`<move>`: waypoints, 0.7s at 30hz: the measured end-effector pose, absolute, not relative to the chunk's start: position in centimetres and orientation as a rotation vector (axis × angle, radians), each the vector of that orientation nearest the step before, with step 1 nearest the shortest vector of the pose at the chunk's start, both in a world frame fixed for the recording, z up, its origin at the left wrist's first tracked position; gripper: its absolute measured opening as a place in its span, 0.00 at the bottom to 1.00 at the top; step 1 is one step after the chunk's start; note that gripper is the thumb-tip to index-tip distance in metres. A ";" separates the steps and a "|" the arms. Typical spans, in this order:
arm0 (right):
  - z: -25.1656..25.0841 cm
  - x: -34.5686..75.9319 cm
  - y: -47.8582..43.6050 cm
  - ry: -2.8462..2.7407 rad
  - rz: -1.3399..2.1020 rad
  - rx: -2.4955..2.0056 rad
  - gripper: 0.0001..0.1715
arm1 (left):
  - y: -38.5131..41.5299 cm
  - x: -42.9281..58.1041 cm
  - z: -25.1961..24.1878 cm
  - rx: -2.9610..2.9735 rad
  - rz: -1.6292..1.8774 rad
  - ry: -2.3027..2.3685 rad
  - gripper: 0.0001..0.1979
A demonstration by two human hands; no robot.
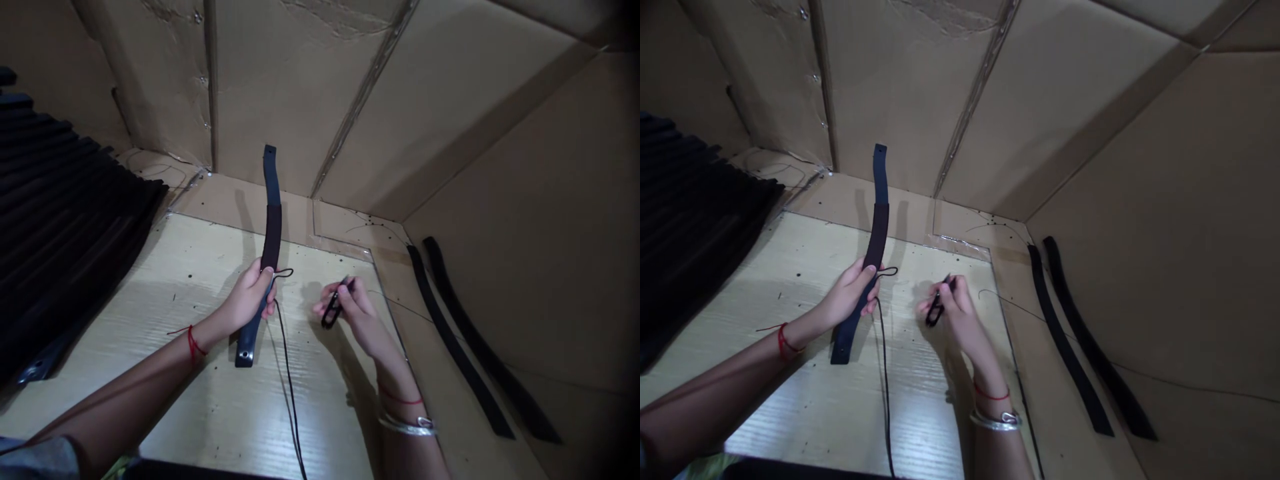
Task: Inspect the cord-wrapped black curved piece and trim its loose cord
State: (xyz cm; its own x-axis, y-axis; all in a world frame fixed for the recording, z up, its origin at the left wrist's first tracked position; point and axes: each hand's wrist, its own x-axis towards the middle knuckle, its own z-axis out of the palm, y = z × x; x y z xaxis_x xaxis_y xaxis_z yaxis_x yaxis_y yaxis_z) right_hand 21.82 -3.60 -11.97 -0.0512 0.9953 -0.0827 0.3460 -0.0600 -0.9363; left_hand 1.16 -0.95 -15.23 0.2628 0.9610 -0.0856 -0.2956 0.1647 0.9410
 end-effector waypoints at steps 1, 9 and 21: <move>-11.8 20.4 -4.1 -1.413 1.280 -1.341 0.17 | -1.1 1.3 -15.2 0.995 1.072 0.853 0.13; -12.4 15.5 -6.2 -1.479 1.380 -1.104 0.04 | -1.9 1.6 -14.8 0.978 1.028 0.812 0.12; -13.8 17.3 -5.5 -1.843 0.762 -1.143 0.13 | -2.6 1.2 -14.1 0.843 0.920 0.593 0.11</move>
State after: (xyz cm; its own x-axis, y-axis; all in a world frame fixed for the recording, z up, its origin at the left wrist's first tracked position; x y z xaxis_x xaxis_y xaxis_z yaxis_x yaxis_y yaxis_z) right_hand 17.35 -5.54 -13.78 -0.2534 0.9113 0.3246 0.4162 0.4056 -0.8138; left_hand 1.18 -2.57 -14.07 0.4899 0.8669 -0.0918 -0.4415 0.3375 0.8314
